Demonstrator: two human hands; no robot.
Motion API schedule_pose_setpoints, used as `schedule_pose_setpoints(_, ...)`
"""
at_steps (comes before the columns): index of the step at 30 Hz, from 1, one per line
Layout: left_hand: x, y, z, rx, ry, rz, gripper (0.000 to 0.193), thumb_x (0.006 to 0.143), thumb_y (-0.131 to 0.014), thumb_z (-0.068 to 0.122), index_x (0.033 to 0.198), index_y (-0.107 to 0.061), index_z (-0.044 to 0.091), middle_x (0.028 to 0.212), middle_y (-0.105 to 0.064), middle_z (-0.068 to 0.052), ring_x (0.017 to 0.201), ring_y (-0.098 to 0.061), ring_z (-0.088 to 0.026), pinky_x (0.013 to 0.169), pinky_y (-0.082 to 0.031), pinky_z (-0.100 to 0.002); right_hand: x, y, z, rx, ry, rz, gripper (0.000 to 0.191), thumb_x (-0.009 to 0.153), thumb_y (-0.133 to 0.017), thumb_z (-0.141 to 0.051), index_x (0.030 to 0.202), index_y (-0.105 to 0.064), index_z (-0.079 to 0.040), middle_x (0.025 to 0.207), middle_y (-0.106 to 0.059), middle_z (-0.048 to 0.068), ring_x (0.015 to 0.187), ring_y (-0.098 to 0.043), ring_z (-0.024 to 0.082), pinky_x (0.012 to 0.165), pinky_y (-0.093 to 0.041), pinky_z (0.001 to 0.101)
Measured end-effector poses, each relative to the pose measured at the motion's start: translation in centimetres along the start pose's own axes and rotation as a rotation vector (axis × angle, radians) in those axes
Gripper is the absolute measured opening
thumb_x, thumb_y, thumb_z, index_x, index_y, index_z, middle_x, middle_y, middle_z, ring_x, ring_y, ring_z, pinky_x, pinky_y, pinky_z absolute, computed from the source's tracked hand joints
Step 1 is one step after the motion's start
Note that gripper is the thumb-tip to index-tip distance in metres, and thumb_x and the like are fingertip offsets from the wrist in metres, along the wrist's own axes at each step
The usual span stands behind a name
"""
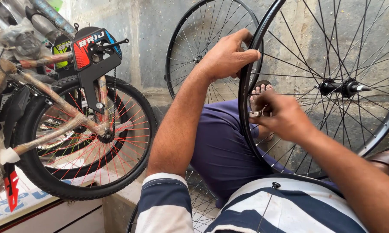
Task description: The person sits on the floor and uses a small metal tool to adjust the spokes of a bicycle wheel held between their legs. They repeatedly rotate the wheel and tighten or loosen individual spokes.
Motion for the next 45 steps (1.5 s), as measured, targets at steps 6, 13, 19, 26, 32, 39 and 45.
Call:
schedule_pose_setpoints(6, 0.0, 0.1, -0.2, -0.011, 0.009, 0.019, 0.05, 0.085, -0.07, 0.029, 0.125, -0.059, 0.0, 0.066, -0.072, -0.007, 0.053, -0.07, -0.01, 0.043, -0.054, -0.029, -0.7, 0.6, -0.2, 0.54, 0.369, -0.085, 0.024, 0.091, -0.077, -0.018, 0.111, -0.075, -0.006, 0.109, -0.074, 0.011, 0.101, -0.071, 0.022, 0.092, -0.059, 0.0354)
schedule_pose_setpoints(13, 0.1, 0.1, 0.0, -0.022, 0.017, 0.006, 0.046, 0.086, -0.07, 0.03, 0.121, -0.061, 0.001, 0.067, -0.07, -0.007, 0.054, -0.07, -0.011, 0.044, -0.056, -0.029, 0.0, -1.1, -0.2, -0.073, 0.117, -0.025, 0.05, 0.08, -0.081, -0.023, 0.127, -0.067, -0.013, 0.106, -0.073, 0.008, 0.088, -0.072, 0.02, 0.082, -0.059, 0.0372)
schedule_pose_setpoints(19, 0.3, -0.1, 0.1, -0.026, 0.016, 0.007, 0.047, 0.087, -0.071, 0.031, 0.121, -0.063, 0.001, 0.072, -0.072, -0.007, 0.058, -0.072, -0.011, 0.047, -0.059, -0.028, -0.7, -0.4, 0.7, 0.199, 0.036, -0.155, 0.066, 0.073, -0.08, -0.019, 0.136, -0.06, -0.016, 0.113, -0.07, 0.006, 0.088, -0.072, 0.018, 0.079, -0.063, 0.0336)
schedule_pose_setpoints(26, 1.0, -0.4, -1.1, -0.013, 0.078, 0.026, 0.053, 0.088, -0.07, 0.037, 0.125, -0.062, 0.0, 0.074, -0.072, -0.011, 0.059, -0.072, -0.013, 0.048, -0.057, -0.031, -0.9, 0.0, 1.4, 0.16, 0.113, -0.13, 0.062, 0.074, -0.081, -0.022, 0.134, -0.064, -0.015, 0.11, -0.072, 0.006, 0.092, -0.07, 0.019, 0.085, -0.058, 0.0345)
schedule_pose_setpoints(32, 3.8, 0.2, -0.1, -0.11, -0.134, 0.272, 0.071, 0.091, -0.068, 0.052, 0.138, -0.056, 0.0, 0.094, -0.078, -0.014, 0.08, -0.078, -0.02, 0.07, -0.062, -0.033, -1.3, 1.2, -0.4, 0.171, 0.482, 0.058, 0.034, 0.088, -0.075, -0.02, 0.12, -0.072, -0.008, 0.117, -0.074, 0.007, 0.108, -0.071, 0.023, 0.095, -0.055, 0.0384)
schedule_pose_setpoints(39, 2.8, 3.6, 1.5, -0.047, -0.199, 0.279, 0.069, 0.094, -0.069, 0.054, 0.143, -0.059, 0.007, 0.103, -0.078, -0.014, 0.093, -0.077, -0.021, 0.079, -0.063, -0.036, -3.3, 0.4, -3.5, 0.111, 0.443, -0.031, 0.025, 0.079, -0.079, -0.021, 0.101, -0.079, -0.009, 0.108, -0.075, 0.006, 0.099, -0.075, 0.024, 0.083, -0.06, 0.0368)
schedule_pose_setpoints(45, 3.0, 1.5, -1.0, 0.073, -0.105, 0.156, 0.069, 0.091, -0.071, 0.044, 0.154, -0.048, 0.025, 0.087, -0.078, -0.013, 0.081, -0.075, -0.018, 0.078, -0.06, -0.036, -3.9, -2.1, 0.2, 0.089, 0.502, -0.174, 0.022, 0.078, -0.079, -0.018, 0.097, -0.078, -0.007, 0.109, -0.075, 0.005, 0.092, -0.077, 0.023, 0.079, -0.062, 0.0347)
Point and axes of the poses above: each hand's wrist, its own x-axis towards the middle knuckle, its own y-axis out of the back of the hand, z = x × y, the point moved 9 cm from there along x, towards the middle knuckle
